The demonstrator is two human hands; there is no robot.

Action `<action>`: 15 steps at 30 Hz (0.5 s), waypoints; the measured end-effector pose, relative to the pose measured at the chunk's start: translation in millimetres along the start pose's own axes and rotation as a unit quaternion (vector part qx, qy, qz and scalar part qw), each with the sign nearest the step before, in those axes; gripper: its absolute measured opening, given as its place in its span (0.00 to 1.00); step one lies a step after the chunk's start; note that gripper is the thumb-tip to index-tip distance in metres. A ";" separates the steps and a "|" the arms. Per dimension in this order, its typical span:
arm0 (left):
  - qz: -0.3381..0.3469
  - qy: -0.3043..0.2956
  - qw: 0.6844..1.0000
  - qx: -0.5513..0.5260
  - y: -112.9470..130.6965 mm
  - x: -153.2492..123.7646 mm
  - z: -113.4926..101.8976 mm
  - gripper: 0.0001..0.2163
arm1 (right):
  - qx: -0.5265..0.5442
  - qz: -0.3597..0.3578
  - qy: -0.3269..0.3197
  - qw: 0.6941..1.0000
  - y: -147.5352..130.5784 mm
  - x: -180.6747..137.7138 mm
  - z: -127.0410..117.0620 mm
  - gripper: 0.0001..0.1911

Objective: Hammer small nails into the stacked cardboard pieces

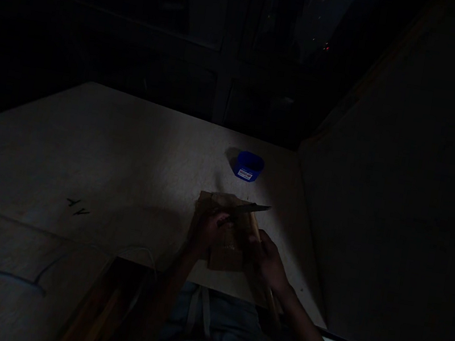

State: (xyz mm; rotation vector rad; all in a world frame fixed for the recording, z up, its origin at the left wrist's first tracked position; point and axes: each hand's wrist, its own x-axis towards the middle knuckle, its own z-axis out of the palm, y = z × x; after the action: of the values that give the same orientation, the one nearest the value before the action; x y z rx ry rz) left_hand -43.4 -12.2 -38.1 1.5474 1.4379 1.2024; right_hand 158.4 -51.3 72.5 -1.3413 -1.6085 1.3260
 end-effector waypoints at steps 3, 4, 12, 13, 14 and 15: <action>-0.020 -0.006 0.999 -0.029 6.5 -0.5 -1.7 0.13 | 0.063 0.025 0.036 0.997 10.2 -4.0 8.2 0.22; -0.025 -0.008 0.999 -0.035 9.3 -1.2 -2.9 0.15 | 0.090 0.039 0.051 0.994 15.2 -5.9 11.9 0.23; -0.011 0.023 0.999 -0.029 19.6 -6.2 -13.7 0.16 | 0.254 0.081 0.166 0.949 36.5 -24.7 22.5 0.21; -0.004 0.041 0.999 -0.030 19.5 -6.3 -15.0 0.16 | 0.263 0.084 0.171 0.946 37.3 -25.4 20.4 0.21; 0.003 0.060 0.998 -0.030 19.6 -6.5 -16.6 0.17 | 0.272 0.088 0.173 0.943 38.5 -25.7 18.1 0.21; 0.009 0.075 0.997 -0.029 19.9 -6.9 -18.5 0.17 | 0.280 0.092 0.173 0.940 40.4 -25.8 15.5 0.21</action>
State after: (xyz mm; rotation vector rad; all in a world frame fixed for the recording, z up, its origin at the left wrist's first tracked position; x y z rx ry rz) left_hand -53.7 -23.7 -14.7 1.4603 1.4731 1.3856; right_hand 163.0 -81.9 32.7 -1.2866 -0.7999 1.4186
